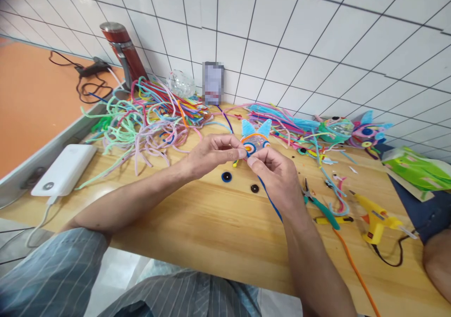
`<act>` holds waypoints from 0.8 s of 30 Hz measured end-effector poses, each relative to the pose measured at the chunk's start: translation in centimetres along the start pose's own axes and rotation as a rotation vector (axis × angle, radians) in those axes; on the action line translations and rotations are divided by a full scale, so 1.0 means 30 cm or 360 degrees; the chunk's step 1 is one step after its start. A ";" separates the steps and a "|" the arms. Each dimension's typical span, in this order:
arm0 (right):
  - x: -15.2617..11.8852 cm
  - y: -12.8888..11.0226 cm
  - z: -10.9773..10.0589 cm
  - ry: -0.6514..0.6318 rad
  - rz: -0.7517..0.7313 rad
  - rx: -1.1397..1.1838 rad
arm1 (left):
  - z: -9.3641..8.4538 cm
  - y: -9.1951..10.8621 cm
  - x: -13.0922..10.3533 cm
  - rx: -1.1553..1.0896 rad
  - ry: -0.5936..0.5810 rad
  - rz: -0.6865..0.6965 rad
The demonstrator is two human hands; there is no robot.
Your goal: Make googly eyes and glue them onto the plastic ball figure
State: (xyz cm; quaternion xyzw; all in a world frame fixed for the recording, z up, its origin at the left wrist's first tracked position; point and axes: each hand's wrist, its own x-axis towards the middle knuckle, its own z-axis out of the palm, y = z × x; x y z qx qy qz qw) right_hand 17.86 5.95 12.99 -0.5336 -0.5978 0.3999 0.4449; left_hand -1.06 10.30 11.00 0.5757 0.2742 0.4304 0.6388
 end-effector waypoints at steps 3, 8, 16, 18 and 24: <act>-0.006 0.018 0.018 0.0083 -0.0045 0.0014 | 0.028 -0.024 -0.012 -0.0202 0.0154 -0.0104; -0.022 0.051 0.078 0.0207 -0.0145 0.0056 | 0.086 -0.051 -0.042 -0.0641 0.0340 -0.0226; -0.026 0.068 0.095 0.0189 -0.0113 0.0199 | 0.101 -0.046 -0.042 -0.1002 0.0208 -0.0393; -0.012 0.066 0.059 0.0107 -0.0032 0.0197 | 0.064 -0.042 -0.015 -0.0822 0.0067 -0.0387; 0.012 0.029 -0.021 -0.0145 0.0087 0.0005 | -0.044 0.006 0.027 0.0039 -0.0304 -0.0142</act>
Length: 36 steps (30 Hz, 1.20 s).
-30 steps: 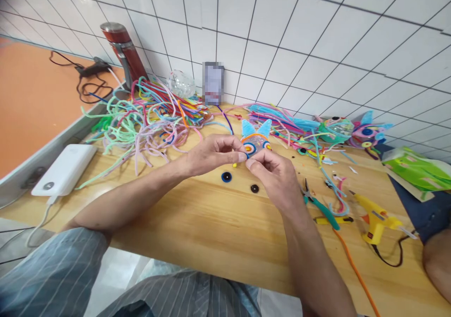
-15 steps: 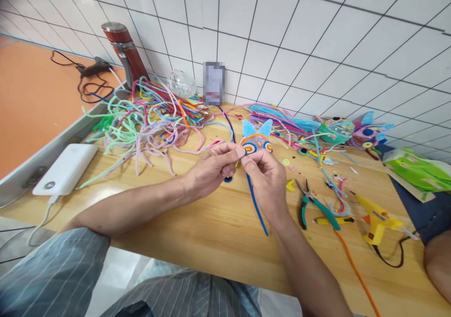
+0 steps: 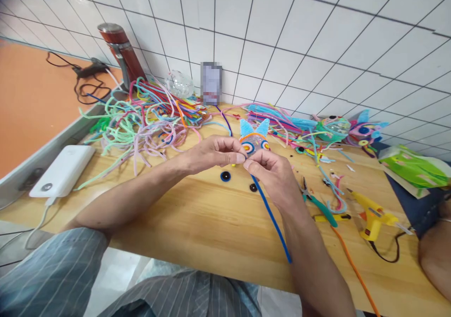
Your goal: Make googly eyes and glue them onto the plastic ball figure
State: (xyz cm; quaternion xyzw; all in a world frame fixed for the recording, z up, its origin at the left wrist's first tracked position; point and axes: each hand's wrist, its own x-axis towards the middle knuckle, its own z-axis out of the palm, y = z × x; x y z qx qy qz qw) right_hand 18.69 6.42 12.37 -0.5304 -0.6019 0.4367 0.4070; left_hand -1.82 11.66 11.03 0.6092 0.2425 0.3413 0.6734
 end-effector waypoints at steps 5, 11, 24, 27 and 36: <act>0.002 -0.012 -0.012 -0.0149 -0.0021 -0.0100 | -0.001 0.007 -0.005 0.0144 -0.0023 0.0062; -0.005 0.004 0.022 0.0048 -0.0131 0.0007 | 0.072 -0.032 -0.011 -0.0237 0.0342 0.0110; -0.010 0.052 0.134 0.0194 -0.0153 0.0347 | 0.146 -0.055 -0.031 -0.0989 0.0434 -0.0098; 0.003 0.030 0.068 0.0112 -0.0044 0.0316 | 0.092 -0.037 -0.010 -0.0663 0.0289 -0.0040; -0.005 -0.003 -0.033 -0.0212 0.0072 -0.0048 | -0.010 0.020 -0.012 0.0381 -0.0117 0.0221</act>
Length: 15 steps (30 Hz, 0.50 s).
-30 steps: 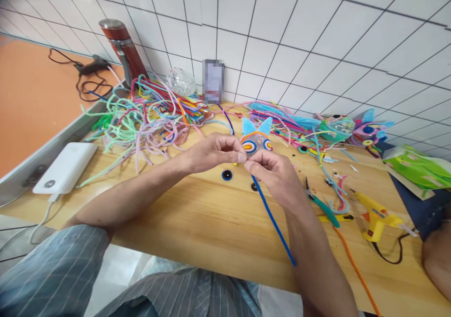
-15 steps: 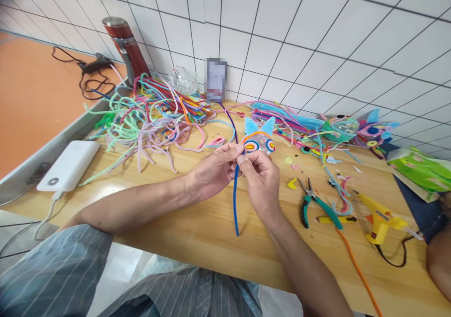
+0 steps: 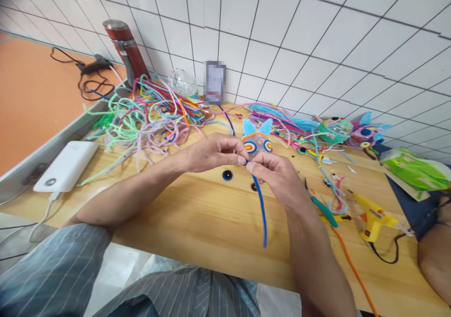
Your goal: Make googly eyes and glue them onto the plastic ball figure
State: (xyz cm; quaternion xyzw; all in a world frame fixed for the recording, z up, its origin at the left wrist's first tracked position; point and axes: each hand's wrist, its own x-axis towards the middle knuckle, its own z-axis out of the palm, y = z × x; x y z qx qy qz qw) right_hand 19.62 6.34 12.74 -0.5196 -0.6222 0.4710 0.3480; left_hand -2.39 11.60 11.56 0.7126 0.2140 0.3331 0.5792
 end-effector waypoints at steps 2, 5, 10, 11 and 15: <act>-0.002 -0.004 -0.002 0.0022 -0.0006 -0.0080 | -0.002 0.006 -0.002 0.0132 -0.0024 -0.0014; -0.005 -0.015 -0.004 0.0021 -0.0058 -0.0160 | 0.001 0.012 -0.002 0.0111 -0.0050 -0.0001; -0.010 -0.031 0.004 0.0071 -0.0166 -0.0132 | 0.016 0.009 0.001 -0.0282 0.0055 -0.0064; -0.009 -0.030 0.009 0.0106 -0.0188 -0.0113 | 0.023 0.004 0.001 -0.0365 0.0117 -0.0088; 0.002 -0.005 0.051 0.0280 -0.0285 -0.0010 | 0.073 -0.023 -0.001 -0.0719 0.0386 -0.0152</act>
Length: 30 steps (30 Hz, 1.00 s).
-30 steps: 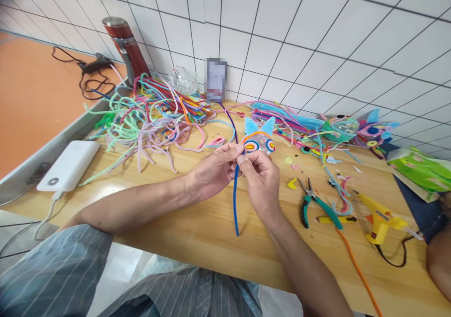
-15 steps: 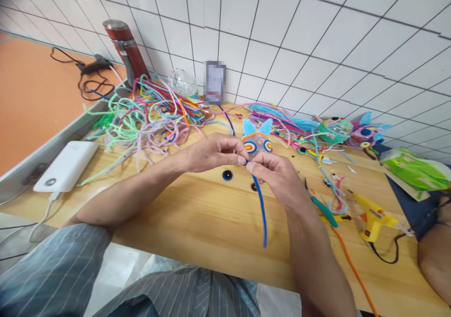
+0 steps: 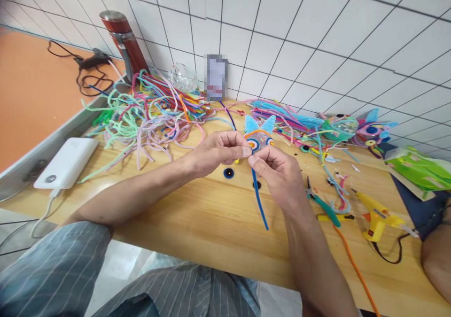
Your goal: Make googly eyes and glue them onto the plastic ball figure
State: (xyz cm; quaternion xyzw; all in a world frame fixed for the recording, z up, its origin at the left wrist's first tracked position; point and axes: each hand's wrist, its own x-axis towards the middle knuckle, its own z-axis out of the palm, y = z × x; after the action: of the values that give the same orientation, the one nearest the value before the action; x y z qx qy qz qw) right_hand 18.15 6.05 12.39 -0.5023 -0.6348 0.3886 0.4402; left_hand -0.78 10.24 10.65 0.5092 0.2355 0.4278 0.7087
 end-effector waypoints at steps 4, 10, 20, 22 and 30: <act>-0.012 0.041 0.060 0.0107 -0.0078 0.0157 | 0.054 -0.043 -0.023 -0.0475 0.0181 -0.0112; -0.018 0.043 0.050 0.0061 0.0009 0.0242 | 0.083 -0.045 -0.039 -0.0578 0.0199 -0.0213; 0.011 -0.016 -0.046 -0.0413 0.0188 0.0040 | -0.062 0.051 0.020 0.0522 -0.0452 0.0094; 0.012 -0.018 -0.046 -0.0450 0.0195 0.0022 | -0.059 0.054 0.017 0.0564 -0.0456 0.0109; 0.007 0.016 -0.014 -0.0160 0.0063 0.0063 | 0.025 -0.043 -0.007 0.0011 0.0085 0.0018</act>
State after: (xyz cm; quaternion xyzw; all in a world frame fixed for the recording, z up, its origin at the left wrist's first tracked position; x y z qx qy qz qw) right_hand 18.68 6.39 12.11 -0.4856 -0.6382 0.4345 0.4099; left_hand 0.16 9.54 9.69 0.5013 0.2529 0.4443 0.6981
